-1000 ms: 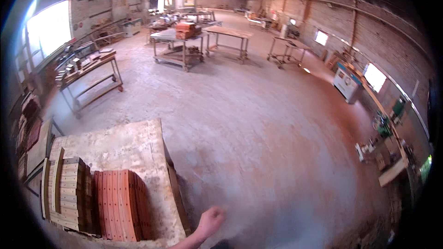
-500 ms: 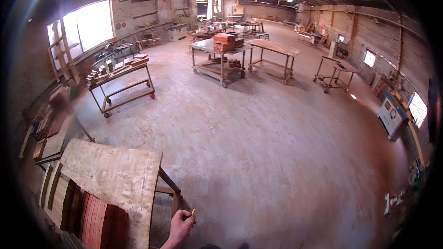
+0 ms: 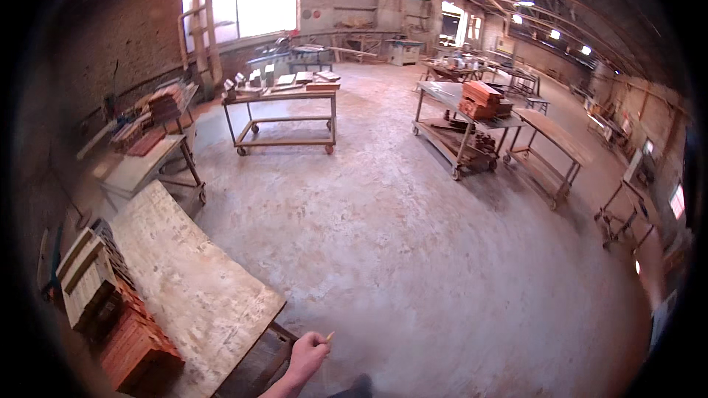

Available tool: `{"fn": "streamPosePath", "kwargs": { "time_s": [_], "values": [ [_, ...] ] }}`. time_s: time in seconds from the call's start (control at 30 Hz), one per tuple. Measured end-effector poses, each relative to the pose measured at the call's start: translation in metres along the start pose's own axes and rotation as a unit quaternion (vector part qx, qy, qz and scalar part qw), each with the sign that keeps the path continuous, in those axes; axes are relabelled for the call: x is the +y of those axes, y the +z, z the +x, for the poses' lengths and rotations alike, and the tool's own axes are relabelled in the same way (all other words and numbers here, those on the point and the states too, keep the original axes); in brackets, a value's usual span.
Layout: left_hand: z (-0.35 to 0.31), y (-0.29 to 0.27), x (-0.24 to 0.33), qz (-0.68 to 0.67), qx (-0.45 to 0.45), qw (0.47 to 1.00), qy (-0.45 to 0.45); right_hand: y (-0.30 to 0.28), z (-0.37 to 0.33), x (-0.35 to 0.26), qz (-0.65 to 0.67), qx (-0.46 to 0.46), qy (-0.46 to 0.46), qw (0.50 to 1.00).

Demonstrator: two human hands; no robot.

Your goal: The person repeatedly picks up wooden planks from a stack, uses a metal file to smooth the edges on a workbench, and returns the planks to the stack. The cycle of picking, filing, and stacking continues throughout the clip.

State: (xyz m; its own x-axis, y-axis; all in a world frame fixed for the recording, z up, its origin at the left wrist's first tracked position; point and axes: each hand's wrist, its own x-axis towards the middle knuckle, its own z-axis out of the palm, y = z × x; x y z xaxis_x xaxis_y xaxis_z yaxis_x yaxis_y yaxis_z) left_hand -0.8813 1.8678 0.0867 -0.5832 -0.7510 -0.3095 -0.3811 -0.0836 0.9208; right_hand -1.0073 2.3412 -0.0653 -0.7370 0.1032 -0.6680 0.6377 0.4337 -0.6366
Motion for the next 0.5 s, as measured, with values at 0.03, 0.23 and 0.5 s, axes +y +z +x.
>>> {"fn": "streamPosePath", "kwargs": {
  "time_s": [0.03,0.23,0.5],
  "values": [
    [0.024,0.02,0.001,-0.023,-0.014,1.0,0.015,0.004,0.016,-0.022,-0.011,0.0,0.003,1.0],
    [0.194,0.098,0.031,0.036,-0.034,0.995,0.088,0.051,0.119,-0.117,-0.023,-0.016,0.039,0.999],
    [0.414,0.123,-0.09,0.33,0.04,0.93,-0.157,0.09,0.28,-0.202,0.007,0.018,0.097,0.995]
  ]
}}
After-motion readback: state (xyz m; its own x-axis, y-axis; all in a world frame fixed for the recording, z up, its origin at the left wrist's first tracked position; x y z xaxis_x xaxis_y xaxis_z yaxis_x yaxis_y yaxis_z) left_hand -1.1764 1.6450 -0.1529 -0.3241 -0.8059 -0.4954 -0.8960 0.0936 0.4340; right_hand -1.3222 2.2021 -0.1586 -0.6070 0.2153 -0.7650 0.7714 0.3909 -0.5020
